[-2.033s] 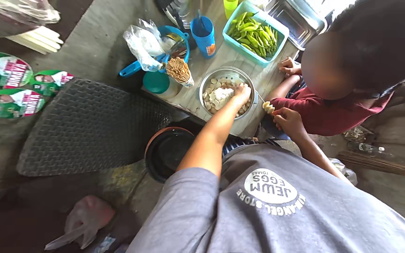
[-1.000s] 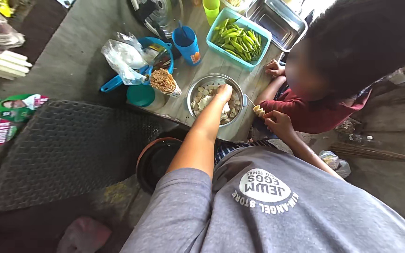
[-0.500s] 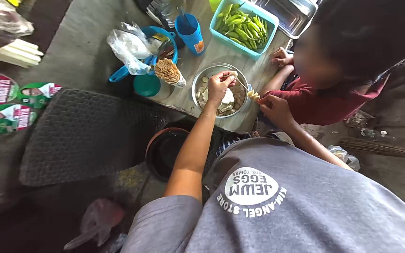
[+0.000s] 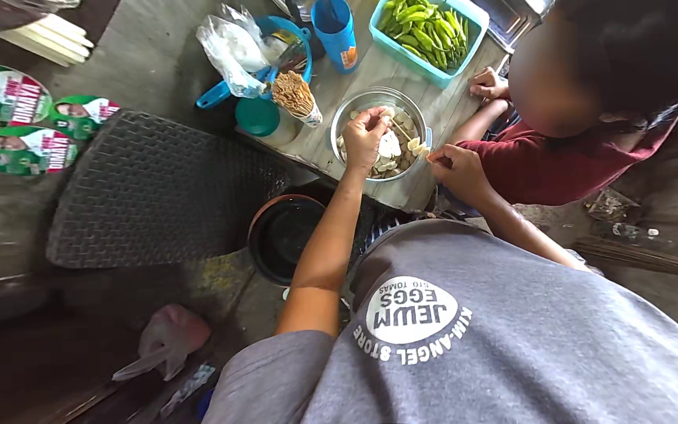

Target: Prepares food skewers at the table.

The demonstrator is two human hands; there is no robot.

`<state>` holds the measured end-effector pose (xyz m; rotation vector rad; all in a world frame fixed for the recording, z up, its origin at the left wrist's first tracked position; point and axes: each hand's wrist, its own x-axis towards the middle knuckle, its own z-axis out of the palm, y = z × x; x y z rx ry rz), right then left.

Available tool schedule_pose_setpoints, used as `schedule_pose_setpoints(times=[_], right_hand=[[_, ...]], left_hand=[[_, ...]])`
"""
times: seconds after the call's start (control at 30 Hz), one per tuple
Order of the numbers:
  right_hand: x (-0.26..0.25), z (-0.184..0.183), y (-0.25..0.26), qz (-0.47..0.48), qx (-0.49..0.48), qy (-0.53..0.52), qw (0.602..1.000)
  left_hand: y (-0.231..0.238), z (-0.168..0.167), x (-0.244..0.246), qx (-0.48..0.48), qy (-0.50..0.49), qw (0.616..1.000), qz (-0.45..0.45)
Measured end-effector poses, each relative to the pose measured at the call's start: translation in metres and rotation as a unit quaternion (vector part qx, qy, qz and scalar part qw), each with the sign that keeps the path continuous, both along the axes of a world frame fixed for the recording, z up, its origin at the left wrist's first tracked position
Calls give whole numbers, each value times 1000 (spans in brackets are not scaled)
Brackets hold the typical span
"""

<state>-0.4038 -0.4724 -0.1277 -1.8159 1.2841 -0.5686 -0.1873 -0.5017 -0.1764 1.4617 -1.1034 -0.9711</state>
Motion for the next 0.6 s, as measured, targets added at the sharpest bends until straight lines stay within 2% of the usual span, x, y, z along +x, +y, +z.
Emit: schedule_pose_setpoints(times=[0.1, 0.2, 0.27, 0.43, 0.6], right_hand=[[-2, 1, 1, -1, -1, 5, 1000], [-3, 4, 2, -5, 12, 9, 1000], [-4, 7, 2, -7, 23, 14, 1000], [-8, 7, 3, -14, 28, 14, 999], [-10, 5, 1, -13, 39, 15, 999]], left_hand=[[2, -2, 0, -35, -82, 996, -20], [5, -3, 0, -93, -213, 972, -43], [8, -2, -1, -111, -255, 959, -59], [15, -1, -6, -108, -230, 964, -78], [25, 1, -14, -98, -182, 969, -135]])
